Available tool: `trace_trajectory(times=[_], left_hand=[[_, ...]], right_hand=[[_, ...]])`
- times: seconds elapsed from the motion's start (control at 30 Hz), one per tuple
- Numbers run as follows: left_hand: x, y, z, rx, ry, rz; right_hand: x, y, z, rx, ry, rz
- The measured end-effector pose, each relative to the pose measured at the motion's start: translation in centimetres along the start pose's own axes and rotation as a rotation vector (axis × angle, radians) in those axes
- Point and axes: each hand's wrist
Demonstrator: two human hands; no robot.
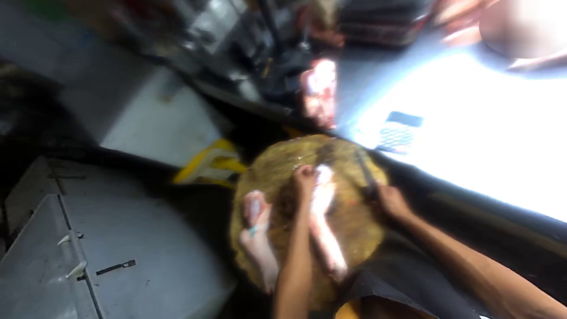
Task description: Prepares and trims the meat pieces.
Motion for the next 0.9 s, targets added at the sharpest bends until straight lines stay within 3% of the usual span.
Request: trace_trajectory(times=[0.1,0.17,0.3,0.47,0.53,0.67,0.73,0.83,0.9], left_hand=[[1.0,0.0,-0.1,-0.017,0.097,0.287],[1.2,0.8,0.8,-0.048,0.059,0.252],[-0.2,3.9,2.7,-0.111,-0.026,-0.072],[-2.1,4.3,-0.1,-0.129,0.178,0.213],[-1.6,4.4,-0.8,-0.137,0.159,0.28],[-2.1,6.2,0.5,-0.149,0.07,0.089],[-3.1,6.2,0.1,-0.138,0.119,0.024],[-3.4,5.8,-1.1,-0.128,0.254,0.134],[-2.5,6.9,-0.9,-0.131,0.225,0.261]], right_hand=[[-0.1,-0.1,0.0,0.0,0.006,0.02],[0.0,-0.1,0.1,-0.002,0.008,0.036],[-0.2,-0.3,0.3,-0.006,0.014,0.061],[-0.2,-0.3,0.5,0.046,0.033,0.115],[-0.2,-0.1,0.4,0.037,0.04,0.138],[-0.2,-0.2,0.5,0.035,0.03,0.17],[-0.3,0.0,0.4,0.041,0.028,0.186],[-0.3,0.0,0.5,0.041,0.044,0.231],[-0.3,0.0,0.6,0.056,0.059,0.254]])
Point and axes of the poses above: each hand's wrist, its own z-axis towards the middle knuckle, its own x-axis out of the palm, y = z × x, and after that the axes turned 6 degrees about -x, right-handed
